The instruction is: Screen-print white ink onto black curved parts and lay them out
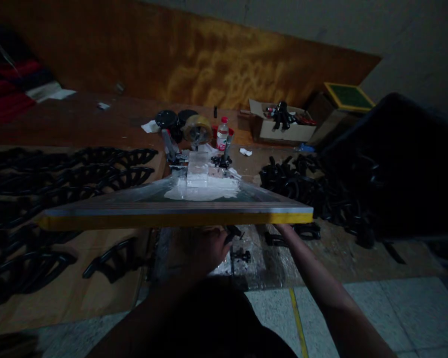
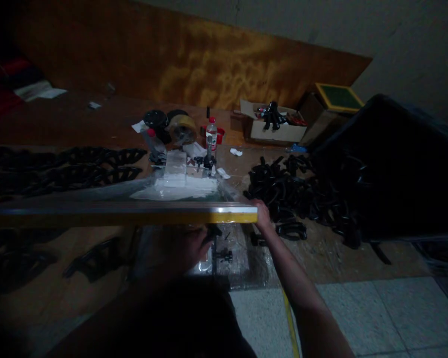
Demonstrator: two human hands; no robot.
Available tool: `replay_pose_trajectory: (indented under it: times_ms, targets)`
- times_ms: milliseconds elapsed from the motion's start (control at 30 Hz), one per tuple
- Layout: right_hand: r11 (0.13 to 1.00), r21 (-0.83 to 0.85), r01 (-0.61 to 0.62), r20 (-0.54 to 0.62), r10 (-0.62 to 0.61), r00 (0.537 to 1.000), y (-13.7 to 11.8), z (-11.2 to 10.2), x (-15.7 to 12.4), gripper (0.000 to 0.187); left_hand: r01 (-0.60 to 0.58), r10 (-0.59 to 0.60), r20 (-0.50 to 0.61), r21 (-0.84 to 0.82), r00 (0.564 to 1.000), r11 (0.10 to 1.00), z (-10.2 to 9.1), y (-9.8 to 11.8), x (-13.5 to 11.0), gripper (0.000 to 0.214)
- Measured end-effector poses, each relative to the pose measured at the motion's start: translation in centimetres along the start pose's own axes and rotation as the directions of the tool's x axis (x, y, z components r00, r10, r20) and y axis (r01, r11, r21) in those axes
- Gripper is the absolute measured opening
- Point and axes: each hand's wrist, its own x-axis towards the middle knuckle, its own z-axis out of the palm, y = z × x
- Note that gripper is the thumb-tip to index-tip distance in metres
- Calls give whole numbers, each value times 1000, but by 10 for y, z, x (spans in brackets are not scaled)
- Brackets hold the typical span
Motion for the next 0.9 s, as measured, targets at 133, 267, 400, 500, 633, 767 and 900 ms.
replay_pose_trajectory:
  times_ms: [133,267,400,500,633,767,900]
  targets:
    - [994,-94,-51,37,55,998,21,14,5,45,-116,114,65,32,991,993,16,32,31,32]
    - [983,-173,-58,57,69,996,34,26,9,46,-150,151,-10,51,988,987,30,33,38,35]
    - [991,-120,-65,4,66,998,39,33,7,38,-178,161,-135,-118,978,977,29,1,9,29]
    - [994,37,-103,-33,104,994,24,41,-4,35,-23,-43,-216,-296,975,955,18,-34,-29,30]
    - [954,274,121,-20,-120,993,-34,61,-29,32,261,-473,-244,-584,847,769,-14,-70,-73,41]
    - [884,295,362,121,-410,904,-102,86,-43,33,193,-672,-342,-785,656,588,-68,-80,-81,47]
    - [843,91,530,174,-537,825,-149,105,-30,36,-65,-706,-449,-864,547,498,-125,-75,-57,43]
